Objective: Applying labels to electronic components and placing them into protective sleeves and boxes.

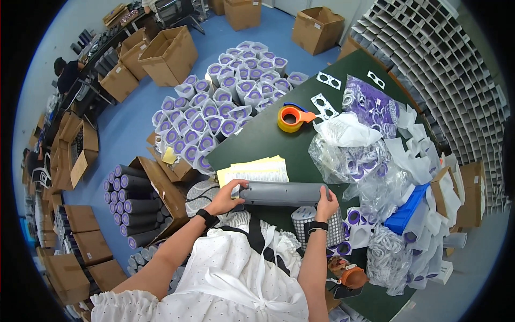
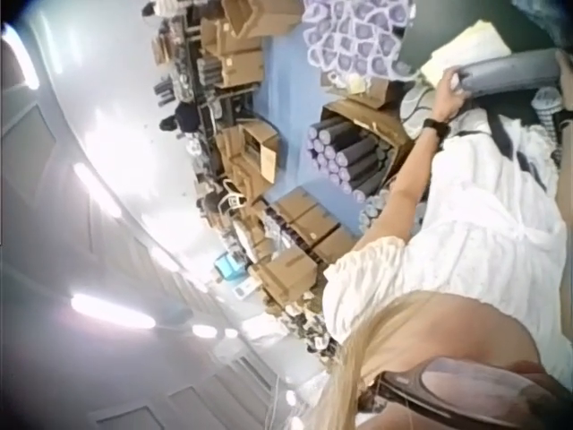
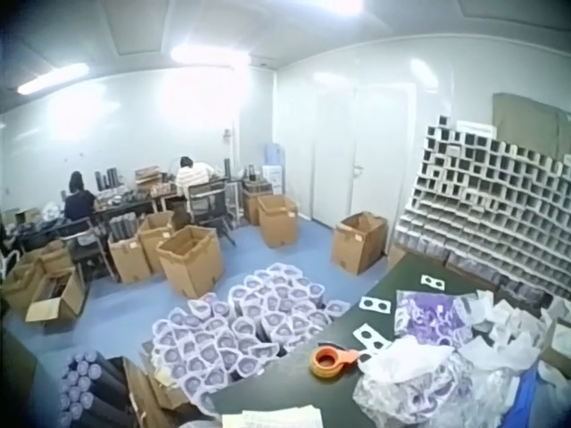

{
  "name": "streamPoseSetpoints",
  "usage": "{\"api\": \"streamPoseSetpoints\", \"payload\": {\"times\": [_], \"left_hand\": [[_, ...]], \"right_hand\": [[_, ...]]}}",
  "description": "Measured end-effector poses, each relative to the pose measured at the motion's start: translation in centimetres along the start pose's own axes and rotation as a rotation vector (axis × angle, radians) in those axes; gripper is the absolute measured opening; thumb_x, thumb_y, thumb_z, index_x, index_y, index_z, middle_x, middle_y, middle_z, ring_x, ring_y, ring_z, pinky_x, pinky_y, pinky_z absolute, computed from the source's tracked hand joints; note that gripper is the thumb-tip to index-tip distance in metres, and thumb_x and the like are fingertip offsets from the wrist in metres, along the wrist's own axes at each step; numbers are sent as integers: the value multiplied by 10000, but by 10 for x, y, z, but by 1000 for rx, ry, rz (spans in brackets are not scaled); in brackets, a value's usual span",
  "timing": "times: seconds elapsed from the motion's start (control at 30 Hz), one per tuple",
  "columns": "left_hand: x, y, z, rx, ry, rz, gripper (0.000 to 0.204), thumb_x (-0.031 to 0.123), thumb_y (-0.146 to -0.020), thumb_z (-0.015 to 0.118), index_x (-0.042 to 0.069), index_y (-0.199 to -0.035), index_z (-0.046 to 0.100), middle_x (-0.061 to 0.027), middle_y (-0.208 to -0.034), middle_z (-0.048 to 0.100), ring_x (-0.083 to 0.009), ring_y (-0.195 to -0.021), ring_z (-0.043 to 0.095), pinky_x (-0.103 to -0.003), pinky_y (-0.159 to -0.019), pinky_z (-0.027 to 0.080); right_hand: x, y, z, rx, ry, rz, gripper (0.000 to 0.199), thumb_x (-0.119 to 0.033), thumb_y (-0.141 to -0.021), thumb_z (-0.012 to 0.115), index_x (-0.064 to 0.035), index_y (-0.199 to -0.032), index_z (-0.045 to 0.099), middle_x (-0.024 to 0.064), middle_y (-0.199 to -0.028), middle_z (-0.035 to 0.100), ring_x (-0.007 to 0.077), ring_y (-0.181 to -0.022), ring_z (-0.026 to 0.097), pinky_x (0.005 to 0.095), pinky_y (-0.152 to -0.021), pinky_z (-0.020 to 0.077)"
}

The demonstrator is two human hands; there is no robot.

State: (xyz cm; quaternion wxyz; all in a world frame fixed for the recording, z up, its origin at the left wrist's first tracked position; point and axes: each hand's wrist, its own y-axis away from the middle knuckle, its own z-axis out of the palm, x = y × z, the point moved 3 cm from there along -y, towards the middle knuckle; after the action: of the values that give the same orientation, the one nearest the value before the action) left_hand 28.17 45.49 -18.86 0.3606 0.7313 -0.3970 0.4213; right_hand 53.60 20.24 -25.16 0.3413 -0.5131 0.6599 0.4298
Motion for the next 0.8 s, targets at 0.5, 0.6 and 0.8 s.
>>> {"api": "streamPoseSetpoints", "payload": {"times": [0.5,0.6,0.8], "left_hand": [[5,9,0,-40,-38,64,682,41,-816,682,93,-1419,368,-141,-1358,508,-293,-1275,469,-362,-1065,363],[-1,10,2,-34,-91,104,670,45,-828,670,96,-1422,364,-152,-1369,501,-308,-1280,466,-373,-1055,373],[-5,15,10,-7,-243,172,659,50,-872,605,125,-1461,318,-200,-1356,489,-386,-1306,414,-424,-1054,368]], "right_hand": [[-6,5,-5,79,93,-100,453,-322,-780,785,52,-1013,680,119,-908,693,179,-783,623,308,-736,495],[-7,6,-5,35,70,-52,458,-335,-790,771,42,-1033,677,143,-961,694,223,-861,640,332,-792,493],[-10,11,-7,31,116,-74,446,-326,-803,758,37,-1047,671,157,-986,698,256,-898,659,347,-824,497]]}}
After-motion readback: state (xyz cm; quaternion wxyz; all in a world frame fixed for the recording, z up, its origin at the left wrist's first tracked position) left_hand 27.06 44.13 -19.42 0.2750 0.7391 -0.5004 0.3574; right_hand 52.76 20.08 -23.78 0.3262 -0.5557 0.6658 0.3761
